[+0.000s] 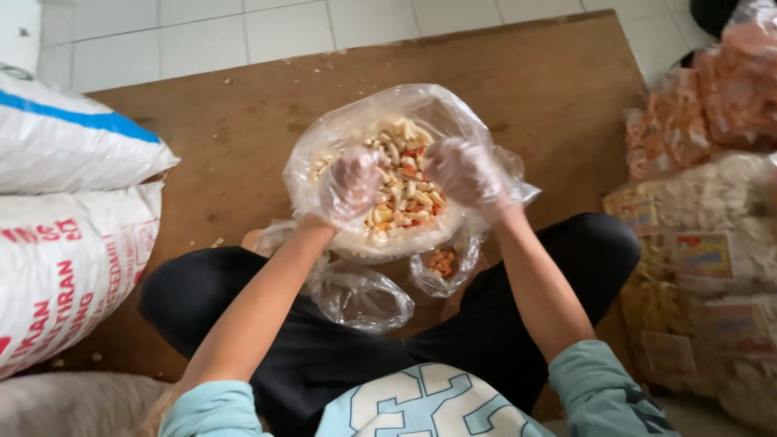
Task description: Sorting and bagging small snack items from a large bulk bag into smaller individual bags while sitting on the floor.
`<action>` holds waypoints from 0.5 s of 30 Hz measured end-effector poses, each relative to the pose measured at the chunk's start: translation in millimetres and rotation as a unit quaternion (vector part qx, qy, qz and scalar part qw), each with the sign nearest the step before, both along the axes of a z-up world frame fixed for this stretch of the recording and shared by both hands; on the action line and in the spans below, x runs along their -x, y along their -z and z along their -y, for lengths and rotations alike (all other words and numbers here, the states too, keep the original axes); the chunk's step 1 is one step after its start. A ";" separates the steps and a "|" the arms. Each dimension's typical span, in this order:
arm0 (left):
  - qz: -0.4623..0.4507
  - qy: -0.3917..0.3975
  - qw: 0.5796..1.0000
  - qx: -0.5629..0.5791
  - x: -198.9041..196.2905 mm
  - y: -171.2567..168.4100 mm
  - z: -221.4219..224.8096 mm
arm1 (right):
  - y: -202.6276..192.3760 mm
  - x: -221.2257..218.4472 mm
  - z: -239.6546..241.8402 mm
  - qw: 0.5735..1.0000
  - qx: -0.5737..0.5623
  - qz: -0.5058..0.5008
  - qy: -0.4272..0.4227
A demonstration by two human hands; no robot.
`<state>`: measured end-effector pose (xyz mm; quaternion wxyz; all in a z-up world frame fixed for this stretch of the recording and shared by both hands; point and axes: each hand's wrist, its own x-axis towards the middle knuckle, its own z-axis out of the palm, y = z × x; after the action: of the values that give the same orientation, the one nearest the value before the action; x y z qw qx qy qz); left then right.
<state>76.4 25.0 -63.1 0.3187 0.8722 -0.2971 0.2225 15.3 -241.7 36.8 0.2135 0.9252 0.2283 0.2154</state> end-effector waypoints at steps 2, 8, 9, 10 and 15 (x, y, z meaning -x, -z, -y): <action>-0.006 -0.011 0.999 -0.032 3.0 2.8 -13.4 | 43.0 -4.3 -14.6 0.764 -0.600 -0.222 -0.086; -0.028 -0.035 0.991 -0.125 32.6 19.8 -26.3 | 105.9 -31.4 -54.6 0.892 -0.380 -0.094 -0.225; -0.028 -0.039 0.991 -0.124 33.9 21.9 -22.3 | 99.0 -28.9 -62.4 0.892 -0.378 -0.095 -0.229; -0.034 -0.041 0.988 -0.147 34.2 23.6 -17.4 | 91.9 -26.8 -69.3 0.897 -0.352 -0.187 -0.190; -0.055 -0.051 0.974 -0.213 36.0 36.2 -6.6 | 93.7 -28.7 -95.6 0.948 -0.208 -0.203 -0.125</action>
<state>40.3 31.6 -99.3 0.1296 0.9449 -0.2748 0.1221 44.0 -146.0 -57.0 -0.0634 0.9371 0.3312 0.0904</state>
